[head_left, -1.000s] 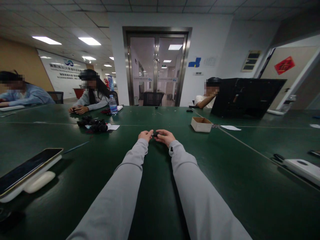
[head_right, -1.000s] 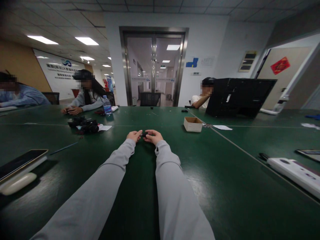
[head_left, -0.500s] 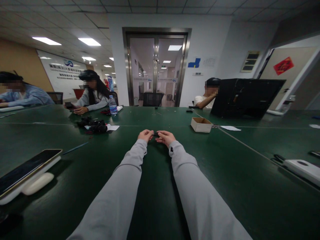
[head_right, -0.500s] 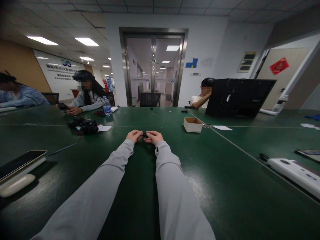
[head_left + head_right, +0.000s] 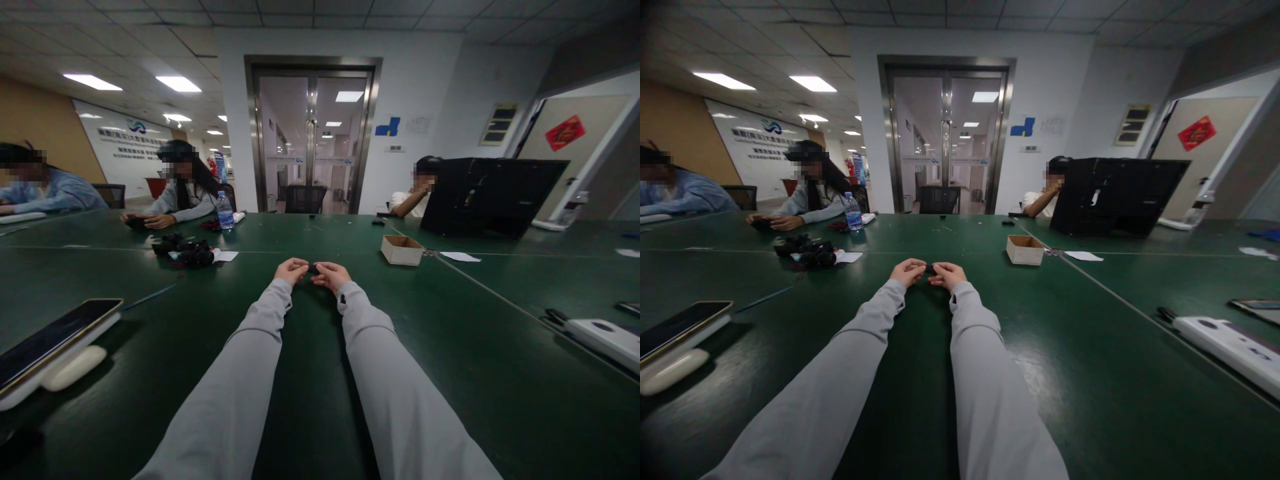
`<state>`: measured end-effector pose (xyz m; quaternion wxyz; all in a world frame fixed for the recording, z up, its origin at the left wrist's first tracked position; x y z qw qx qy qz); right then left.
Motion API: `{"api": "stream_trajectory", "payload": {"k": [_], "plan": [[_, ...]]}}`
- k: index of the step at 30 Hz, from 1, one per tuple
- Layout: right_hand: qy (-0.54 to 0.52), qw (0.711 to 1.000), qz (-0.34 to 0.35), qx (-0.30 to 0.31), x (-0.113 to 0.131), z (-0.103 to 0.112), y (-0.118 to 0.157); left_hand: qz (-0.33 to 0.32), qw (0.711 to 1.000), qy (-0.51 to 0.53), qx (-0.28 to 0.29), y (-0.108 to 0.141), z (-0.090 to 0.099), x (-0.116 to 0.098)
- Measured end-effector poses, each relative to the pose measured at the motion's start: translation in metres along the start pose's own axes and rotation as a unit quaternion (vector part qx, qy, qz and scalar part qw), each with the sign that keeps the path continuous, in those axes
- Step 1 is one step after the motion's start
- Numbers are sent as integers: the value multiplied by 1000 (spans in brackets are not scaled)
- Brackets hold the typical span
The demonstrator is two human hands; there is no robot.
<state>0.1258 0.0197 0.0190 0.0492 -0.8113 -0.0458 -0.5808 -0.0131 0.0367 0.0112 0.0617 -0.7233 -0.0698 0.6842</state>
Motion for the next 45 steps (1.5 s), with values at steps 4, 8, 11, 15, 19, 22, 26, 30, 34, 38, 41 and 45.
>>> {"api": "stream_trajectory", "payload": {"k": [4,8,11,15,19,22,26,30,34,38,41,45], "plan": [[-5,1000,-2,-2,-1,1,-1,-8,1000,3,9,1,0,-2],[-7,1000,-1,-8,-1,1,-1,-18,1000,-2,12,3,0,-5],[-8,1000,-1,-13,-1,1,-1,-19,1000,-1,17,5,0,-7],[-7,1000,-4,-22,-1,2,0,-12,1000,-4,26,6,-1,-9],[-6,1000,-3,-18,0,1,1,-1,1000,11,17,5,0,-8],[-4,1000,-3,-19,0,1,1,-10,999,22,22,5,0,-8],[-6,1000,-4,-20,1,1,1,0,1000,29,-2,4,-1,-8],[-9,1000,-4,-19,1,-1,1,88,993,-50,-60,4,0,-5],[-4,1000,-6,-22,-1,-2,-1,80,976,-197,-52,6,1,-7],[-2,1000,-8,-27,-2,0,-2,26,992,-121,-10,6,0,-5],[-3,1000,-5,-23,-1,1,-2,2,999,-34,19,3,-1,-3],[0,1000,-6,-17,-2,1,-2,61,997,-48,-19,-2,2,2]]}}
Point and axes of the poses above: each hand's wrist, its own y-axis away from the middle knuckle, its own z-axis out of the back of the hand, x = y × z, the point moved 4 cm from there along -y, towards the middle knuckle, and after that the axes turned 1 degree about -y, right-handed, at the moved point
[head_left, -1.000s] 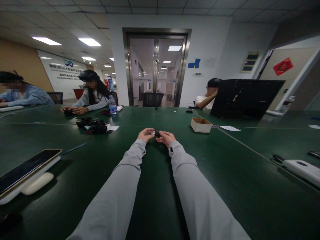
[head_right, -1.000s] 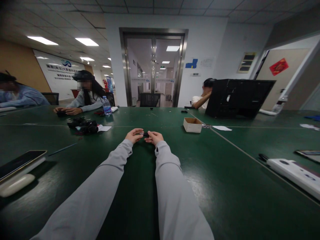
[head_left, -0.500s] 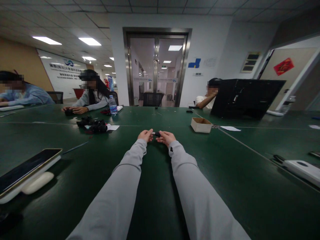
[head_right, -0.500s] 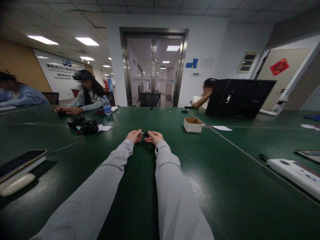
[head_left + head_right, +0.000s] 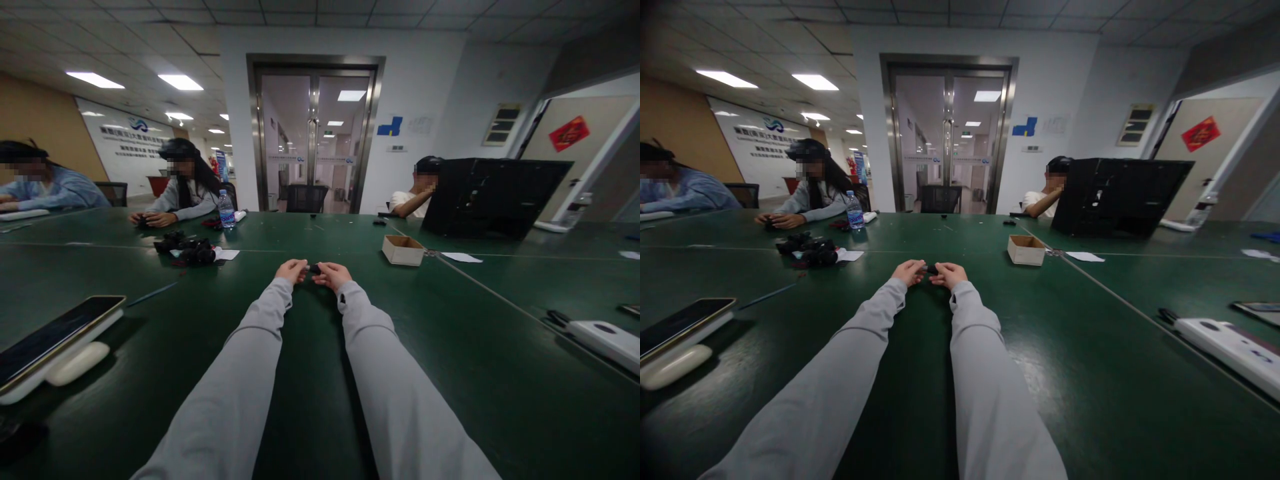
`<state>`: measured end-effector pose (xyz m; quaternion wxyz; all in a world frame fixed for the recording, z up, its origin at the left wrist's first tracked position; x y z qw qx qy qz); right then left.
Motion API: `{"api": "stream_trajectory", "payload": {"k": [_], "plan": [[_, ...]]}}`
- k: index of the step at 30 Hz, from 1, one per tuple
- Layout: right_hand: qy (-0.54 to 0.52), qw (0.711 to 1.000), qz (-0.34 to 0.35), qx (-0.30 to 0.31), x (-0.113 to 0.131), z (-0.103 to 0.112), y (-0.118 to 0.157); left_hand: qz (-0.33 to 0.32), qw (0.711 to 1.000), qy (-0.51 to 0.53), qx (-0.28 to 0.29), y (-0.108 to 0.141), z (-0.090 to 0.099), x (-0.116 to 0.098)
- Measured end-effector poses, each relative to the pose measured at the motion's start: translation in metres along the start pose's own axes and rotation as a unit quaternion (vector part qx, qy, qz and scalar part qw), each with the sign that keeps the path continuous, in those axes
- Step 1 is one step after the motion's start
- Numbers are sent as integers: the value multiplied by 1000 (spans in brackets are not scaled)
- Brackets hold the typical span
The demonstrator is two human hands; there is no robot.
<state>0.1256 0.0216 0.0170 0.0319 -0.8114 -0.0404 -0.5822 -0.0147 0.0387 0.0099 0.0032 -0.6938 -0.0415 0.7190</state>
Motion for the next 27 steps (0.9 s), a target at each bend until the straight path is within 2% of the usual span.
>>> {"api": "stream_trajectory", "payload": {"k": [2,5,10,13,16,19,22,24,27], "plan": [[2,1000,-2,2,-1,-1,-1,21,998,-60,-30,-1,3,1],[7,1000,-5,3,-2,-1,-2,-12,993,-115,-24,1,4,0],[5,1000,-1,-2,-2,1,-3,-69,997,12,27,5,2,-2],[3,1000,-2,0,-2,1,-3,-47,997,67,15,5,2,-1],[6,1000,-1,10,-3,0,-4,-14,1000,23,-12,5,2,0],[15,1000,0,18,-4,0,-4,-41,999,-26,-2,6,1,-3],[21,1000,-1,16,-4,0,-4,-57,998,-7,-1,8,1,-6],[22,1000,-2,15,-3,0,-4,-25,1000,-6,-7,9,1,-6],[23,1000,-3,17,-2,-1,-3,12,998,-58,6,12,-2,-7]]}}
Point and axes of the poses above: each hand's wrist, its own y-axis away from the middle knuckle, its own z-axis out of the back of the hand, x = y × z, the point moved 4 cm from there along -y, towards the middle knuckle, and after that the axes turned 1 degree about -y, right-handed, at the moved point
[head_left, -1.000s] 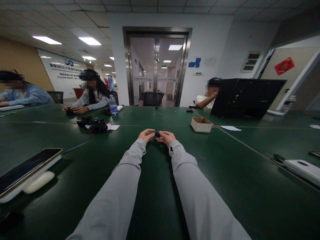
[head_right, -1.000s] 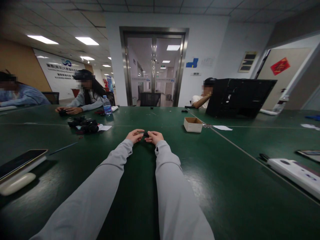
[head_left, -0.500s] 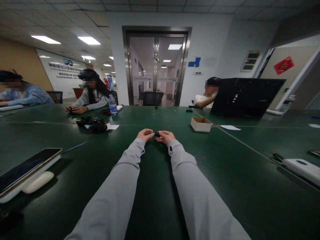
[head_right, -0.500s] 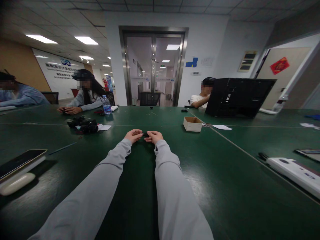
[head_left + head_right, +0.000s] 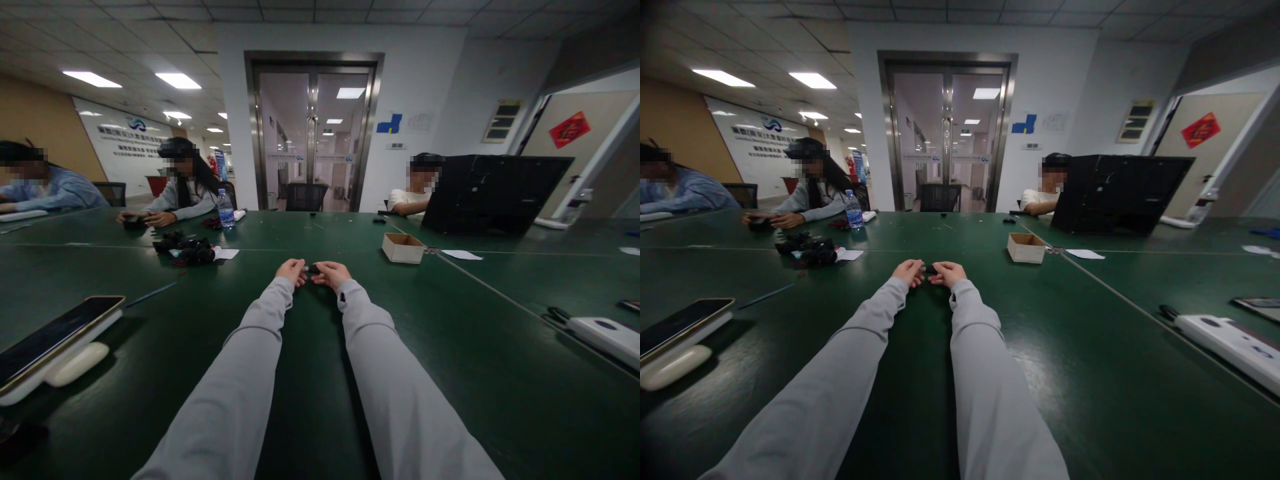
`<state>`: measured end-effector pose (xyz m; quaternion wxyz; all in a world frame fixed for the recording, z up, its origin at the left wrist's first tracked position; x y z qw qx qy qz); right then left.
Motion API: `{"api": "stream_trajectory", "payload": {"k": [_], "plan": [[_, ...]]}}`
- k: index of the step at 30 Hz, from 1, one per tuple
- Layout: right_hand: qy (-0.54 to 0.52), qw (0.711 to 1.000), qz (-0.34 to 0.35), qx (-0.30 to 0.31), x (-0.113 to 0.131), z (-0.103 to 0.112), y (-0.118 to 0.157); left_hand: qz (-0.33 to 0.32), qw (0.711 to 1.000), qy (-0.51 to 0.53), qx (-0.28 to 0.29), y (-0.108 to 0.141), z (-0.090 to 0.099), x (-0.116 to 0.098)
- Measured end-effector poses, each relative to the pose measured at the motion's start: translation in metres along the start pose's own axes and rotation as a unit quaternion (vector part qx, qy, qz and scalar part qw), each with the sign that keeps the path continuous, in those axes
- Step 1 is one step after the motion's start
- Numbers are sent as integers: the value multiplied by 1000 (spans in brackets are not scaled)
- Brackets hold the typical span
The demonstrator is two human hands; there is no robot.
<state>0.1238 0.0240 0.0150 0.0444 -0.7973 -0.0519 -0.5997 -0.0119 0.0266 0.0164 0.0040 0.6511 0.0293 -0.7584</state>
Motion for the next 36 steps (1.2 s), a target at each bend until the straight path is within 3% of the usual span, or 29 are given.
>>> {"api": "stream_trajectory", "payload": {"k": [4,8,13,19,29,33,36], "plan": [[1,1000,-3,1,1,-1,1,-19,1000,-7,16,3,-2,-4],[-2,1000,-6,-1,1,-1,0,11,1000,-4,2,3,-1,-2],[1,1000,-5,6,0,0,-1,-38,999,-28,-6,3,-1,-5],[-7,1000,-2,6,-1,1,-2,-21,998,-62,1,3,-2,-4],[1,1000,0,4,1,-1,1,-60,997,-51,8,2,-1,-3],[4,1000,2,9,1,-1,1,-31,999,-38,13,0,-2,1],[2,1000,4,7,1,-1,1,-50,998,-37,7,1,-2,-1]]}}
Point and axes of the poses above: each hand's wrist, its own y-axis away from the middle knuckle, its own z-axis out of the back of the hand, x = y × z, the point moved 4 cm from there along -y, towards the middle knuckle, and after that the axes turned 1 degree about -y, right-handed, at the moved point
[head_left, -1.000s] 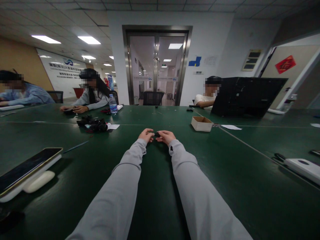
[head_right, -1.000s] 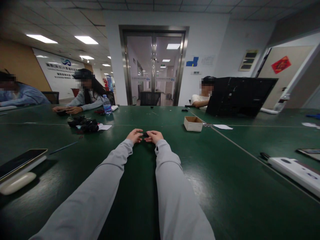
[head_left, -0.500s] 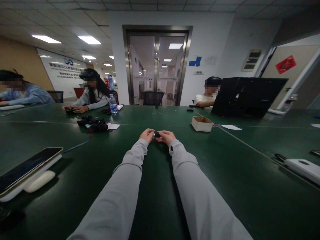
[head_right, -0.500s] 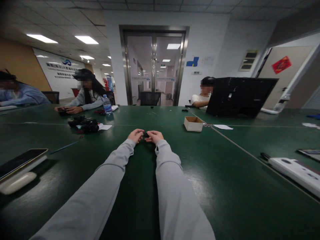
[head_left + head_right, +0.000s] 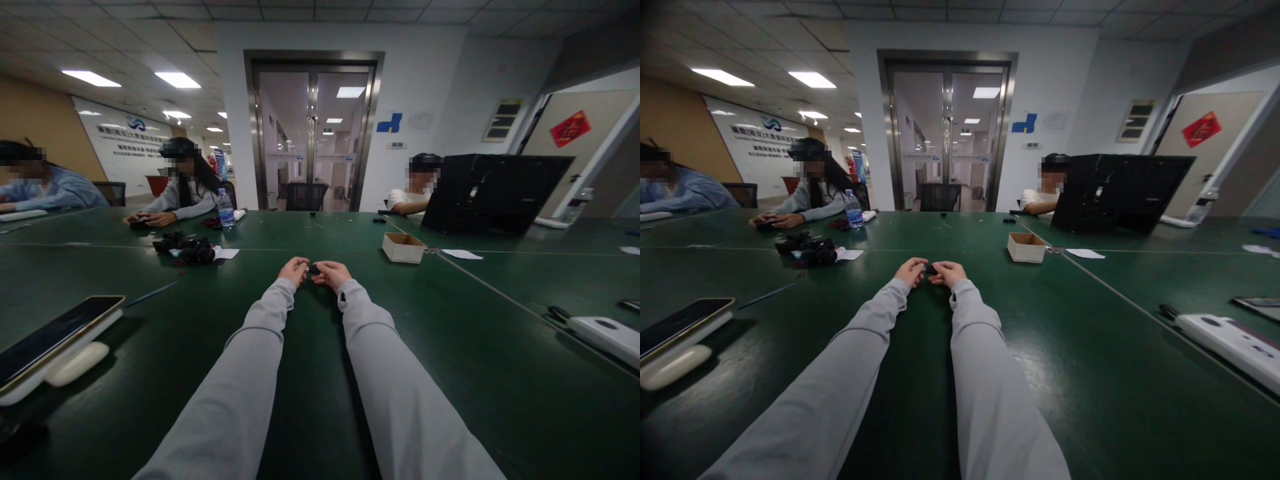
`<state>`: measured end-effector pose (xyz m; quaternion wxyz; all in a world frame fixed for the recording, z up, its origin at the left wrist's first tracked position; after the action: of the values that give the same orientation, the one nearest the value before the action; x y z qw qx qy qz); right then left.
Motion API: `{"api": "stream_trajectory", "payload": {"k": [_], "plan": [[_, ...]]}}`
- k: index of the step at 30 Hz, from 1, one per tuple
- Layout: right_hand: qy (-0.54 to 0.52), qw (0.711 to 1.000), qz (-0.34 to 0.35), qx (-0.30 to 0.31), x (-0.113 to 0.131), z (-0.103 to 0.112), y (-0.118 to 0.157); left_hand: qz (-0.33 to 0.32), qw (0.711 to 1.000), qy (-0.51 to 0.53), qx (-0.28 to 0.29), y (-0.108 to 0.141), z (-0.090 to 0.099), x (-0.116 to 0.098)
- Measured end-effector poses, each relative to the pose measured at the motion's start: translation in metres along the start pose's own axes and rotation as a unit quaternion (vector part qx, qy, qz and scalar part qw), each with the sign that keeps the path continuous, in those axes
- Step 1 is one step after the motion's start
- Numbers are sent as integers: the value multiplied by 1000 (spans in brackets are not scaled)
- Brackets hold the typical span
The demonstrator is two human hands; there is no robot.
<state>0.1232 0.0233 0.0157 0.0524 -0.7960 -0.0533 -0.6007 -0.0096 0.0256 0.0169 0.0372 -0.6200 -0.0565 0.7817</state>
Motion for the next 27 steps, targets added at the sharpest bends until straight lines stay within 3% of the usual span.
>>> {"api": "stream_trajectory", "payload": {"k": [6,16,27], "plan": [[0,1000,-3,5,0,-1,1,-21,1000,6,15,3,-2,-2],[3,1000,-3,2,-1,0,-1,-4,1000,15,-13,0,0,1],[6,1000,-3,-1,-1,0,-1,-15,1000,20,17,-1,0,-1]]}}
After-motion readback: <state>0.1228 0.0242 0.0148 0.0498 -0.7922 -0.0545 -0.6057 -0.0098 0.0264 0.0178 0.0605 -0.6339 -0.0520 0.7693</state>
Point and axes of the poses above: each hand's wrist, its own y-axis away from the middle knuckle, its own z-axis out of the back of the hand, x = y × z, the point moved 4 cm from there along -y, towards the middle knuckle, and after that the axes turned 1 degree about -y, right-handed, at the moved point
